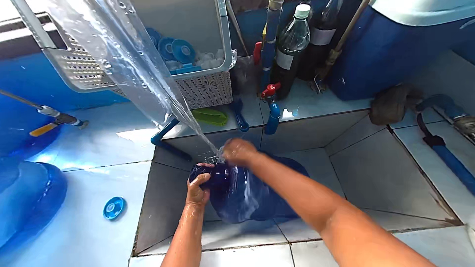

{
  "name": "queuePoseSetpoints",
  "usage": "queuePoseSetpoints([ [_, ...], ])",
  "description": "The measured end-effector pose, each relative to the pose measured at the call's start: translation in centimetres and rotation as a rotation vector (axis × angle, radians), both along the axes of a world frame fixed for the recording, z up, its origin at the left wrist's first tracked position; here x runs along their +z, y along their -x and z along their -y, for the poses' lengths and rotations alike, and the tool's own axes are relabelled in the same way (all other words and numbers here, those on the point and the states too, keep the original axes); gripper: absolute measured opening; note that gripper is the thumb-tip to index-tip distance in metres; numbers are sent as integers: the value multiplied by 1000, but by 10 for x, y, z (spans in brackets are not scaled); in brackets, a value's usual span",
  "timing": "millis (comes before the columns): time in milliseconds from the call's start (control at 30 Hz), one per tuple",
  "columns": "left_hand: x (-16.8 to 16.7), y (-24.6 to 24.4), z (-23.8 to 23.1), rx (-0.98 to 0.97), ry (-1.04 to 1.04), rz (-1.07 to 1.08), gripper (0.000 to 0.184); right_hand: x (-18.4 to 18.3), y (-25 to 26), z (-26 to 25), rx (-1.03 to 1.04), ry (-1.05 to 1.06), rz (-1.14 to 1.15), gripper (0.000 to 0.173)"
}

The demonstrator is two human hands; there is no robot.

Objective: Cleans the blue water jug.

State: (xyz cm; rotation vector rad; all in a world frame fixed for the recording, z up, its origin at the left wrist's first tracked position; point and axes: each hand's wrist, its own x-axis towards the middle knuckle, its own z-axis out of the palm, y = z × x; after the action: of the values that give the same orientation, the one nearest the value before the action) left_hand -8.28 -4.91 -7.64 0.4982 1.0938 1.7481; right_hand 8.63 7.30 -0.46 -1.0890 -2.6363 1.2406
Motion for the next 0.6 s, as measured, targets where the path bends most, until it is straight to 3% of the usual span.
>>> queuePoseSetpoints([
  [33,-4,8,2,-10,3,3,40,-33,-22,-18,-136,27,-45,28],
  [100,-2,20,-1,217,241,-63,24,-103,-85,-19,-335,55,104,38],
  [167,10,24,-15,471,511,-41,37,-124,-120,-6,-376,103,289,47],
  [233,19,8,-21,490,469,-105,27,-106,-117,20,-466,93,201,48],
  [300,13,5,-18,296,177,-76,21,-88,-88,58,-533,-181,-131,43],
  [367,4,0,-14,276,154,3,10,-80,-51,95,-301,-451,-455,43],
  [433,10,-13,-12,338,297,28,9,-44,-16,98,110,-505,-377,38],
  [500,10,-16,-3,201,165,-29,10,7,10,55,247,-237,-27,35],
  [533,8,-11,0,106,70,-33,23,11,12,22,138,-67,23,33],
  [600,0,8,2,15,-3,-1,38,-39,-22,-23,-165,100,-62,31],
])
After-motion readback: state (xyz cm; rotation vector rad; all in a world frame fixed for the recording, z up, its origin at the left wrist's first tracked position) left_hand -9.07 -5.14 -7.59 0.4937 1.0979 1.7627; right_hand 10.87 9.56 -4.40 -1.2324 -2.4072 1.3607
